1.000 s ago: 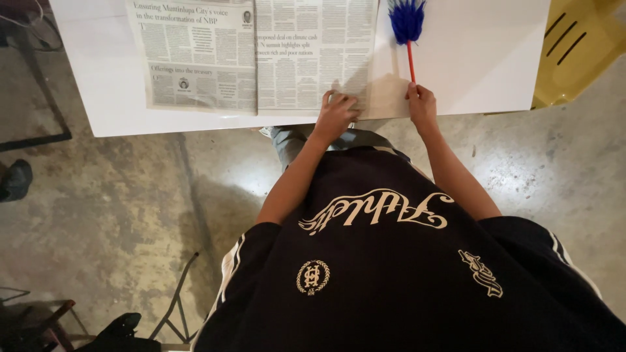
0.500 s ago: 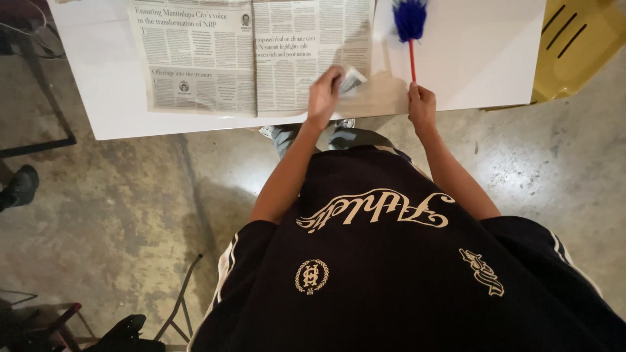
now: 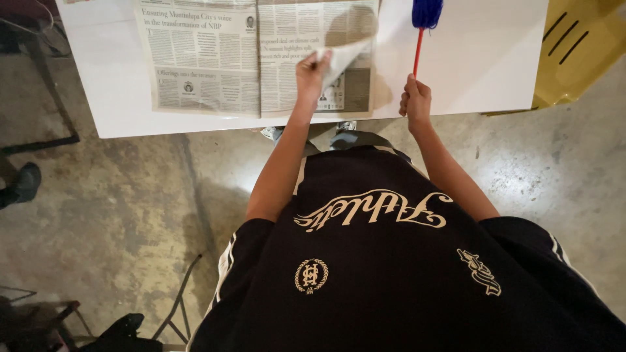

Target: Dusting and flipping through newspapers on a table.

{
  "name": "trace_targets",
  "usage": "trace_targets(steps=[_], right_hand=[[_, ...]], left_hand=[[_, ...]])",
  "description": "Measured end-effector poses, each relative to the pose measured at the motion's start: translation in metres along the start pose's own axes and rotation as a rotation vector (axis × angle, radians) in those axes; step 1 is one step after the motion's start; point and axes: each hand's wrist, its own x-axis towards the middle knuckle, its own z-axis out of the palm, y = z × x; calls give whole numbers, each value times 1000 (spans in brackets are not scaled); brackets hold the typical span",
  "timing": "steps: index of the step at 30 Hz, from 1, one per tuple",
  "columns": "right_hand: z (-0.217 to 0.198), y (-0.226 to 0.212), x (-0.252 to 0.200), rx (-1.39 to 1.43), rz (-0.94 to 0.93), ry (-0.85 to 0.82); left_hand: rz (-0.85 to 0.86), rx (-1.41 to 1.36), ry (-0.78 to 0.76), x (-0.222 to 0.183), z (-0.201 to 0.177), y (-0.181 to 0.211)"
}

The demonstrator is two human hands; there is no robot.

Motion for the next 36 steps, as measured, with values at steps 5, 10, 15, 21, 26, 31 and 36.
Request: trace_targets(steps=[5,10,15,21,26,31,36], right_hand=[[21,17,20,-2,-305,-94],[63,12,18,-150,-366,-191],[94,64,32,-231,-423,-462],[150,74,26,-728,-575,-386],[188,48,44,-785,-426,-251],[168,74,151,-574,-614,-192],[180,33,126,-582,-756,-53]], left_hand=[[102,-434,376,33,-55,-39],[66,-647,646,24,-157,21],[177,-879,816,-24,-247,15],[150,-629,1122,-61,-293,-59],[-137,-429,1090,-80,-304,-33],[-186,-263,970,-65,-340,-25],[-268,-132,841,-55,-385,-57]])
